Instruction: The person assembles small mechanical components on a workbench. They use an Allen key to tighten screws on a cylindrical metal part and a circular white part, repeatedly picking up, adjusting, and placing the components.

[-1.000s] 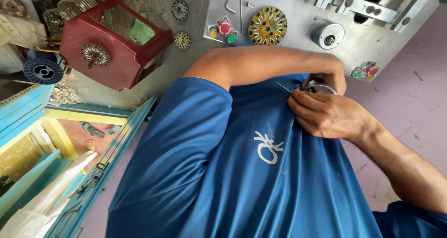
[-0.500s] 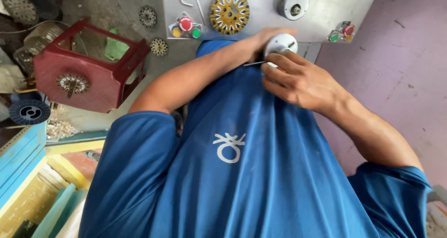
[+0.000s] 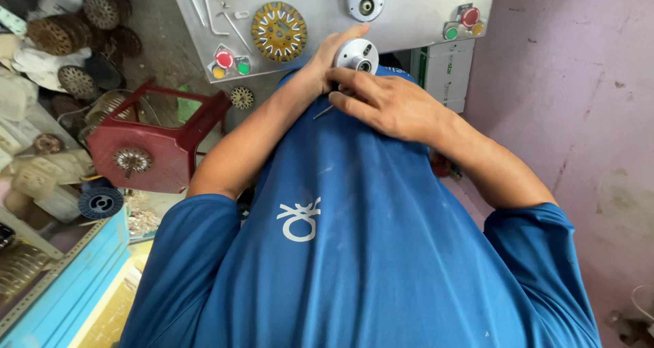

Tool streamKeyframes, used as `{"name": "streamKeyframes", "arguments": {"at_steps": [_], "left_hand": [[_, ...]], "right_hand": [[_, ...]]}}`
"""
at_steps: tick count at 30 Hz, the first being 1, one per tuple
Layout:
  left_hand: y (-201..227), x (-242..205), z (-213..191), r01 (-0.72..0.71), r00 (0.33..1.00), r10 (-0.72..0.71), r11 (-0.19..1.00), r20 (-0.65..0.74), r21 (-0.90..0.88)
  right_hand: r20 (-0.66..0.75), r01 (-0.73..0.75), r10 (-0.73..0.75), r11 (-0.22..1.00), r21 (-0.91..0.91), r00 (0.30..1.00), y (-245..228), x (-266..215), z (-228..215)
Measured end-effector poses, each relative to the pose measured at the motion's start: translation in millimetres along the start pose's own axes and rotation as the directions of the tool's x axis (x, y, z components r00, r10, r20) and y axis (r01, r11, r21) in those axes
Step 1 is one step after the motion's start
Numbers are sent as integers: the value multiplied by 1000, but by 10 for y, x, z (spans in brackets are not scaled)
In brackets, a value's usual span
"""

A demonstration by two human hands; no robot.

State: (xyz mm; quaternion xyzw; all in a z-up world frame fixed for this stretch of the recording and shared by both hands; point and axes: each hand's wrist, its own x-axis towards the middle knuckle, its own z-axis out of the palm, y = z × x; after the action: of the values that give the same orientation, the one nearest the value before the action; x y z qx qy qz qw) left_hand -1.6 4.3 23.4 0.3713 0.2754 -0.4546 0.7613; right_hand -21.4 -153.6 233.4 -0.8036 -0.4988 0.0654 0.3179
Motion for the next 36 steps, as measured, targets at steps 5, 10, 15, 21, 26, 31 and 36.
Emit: {"name": "streamKeyframes", "arguments": {"at_steps": [5,10,15,21,26,31,36], "left_hand": [[123,48,424,-54,997,60,988,39,-148],[272,32,874,-87,995,93,986,35,-140],[372,-59,1158,-232,968,237,971,85,-58],[424,-230,1287,-290,937,292,956,191,-39],[516,-286,1202,-385,888,385,922,252,-52],[680,-368,1116,-507,828,506,860,242,-63],[904,-465,968,-530,818,529,846,227,-60]], "right_hand": [[-299,-244,290,952,183,909,34,-430,-50],[-338,-336,759,577,744,556,-28,-897,-217],[-264,-35,894,296,955,362,141,-1185,-397],[-296,-35,857,342,939,422,418,-1291,-543],[-376,26,853,394,919,361,492,-1073,-460],[-426,-84,826,486,870,368,422,-657,-413],[-487,-216,708,654,725,511,411,-193,-440]]}}
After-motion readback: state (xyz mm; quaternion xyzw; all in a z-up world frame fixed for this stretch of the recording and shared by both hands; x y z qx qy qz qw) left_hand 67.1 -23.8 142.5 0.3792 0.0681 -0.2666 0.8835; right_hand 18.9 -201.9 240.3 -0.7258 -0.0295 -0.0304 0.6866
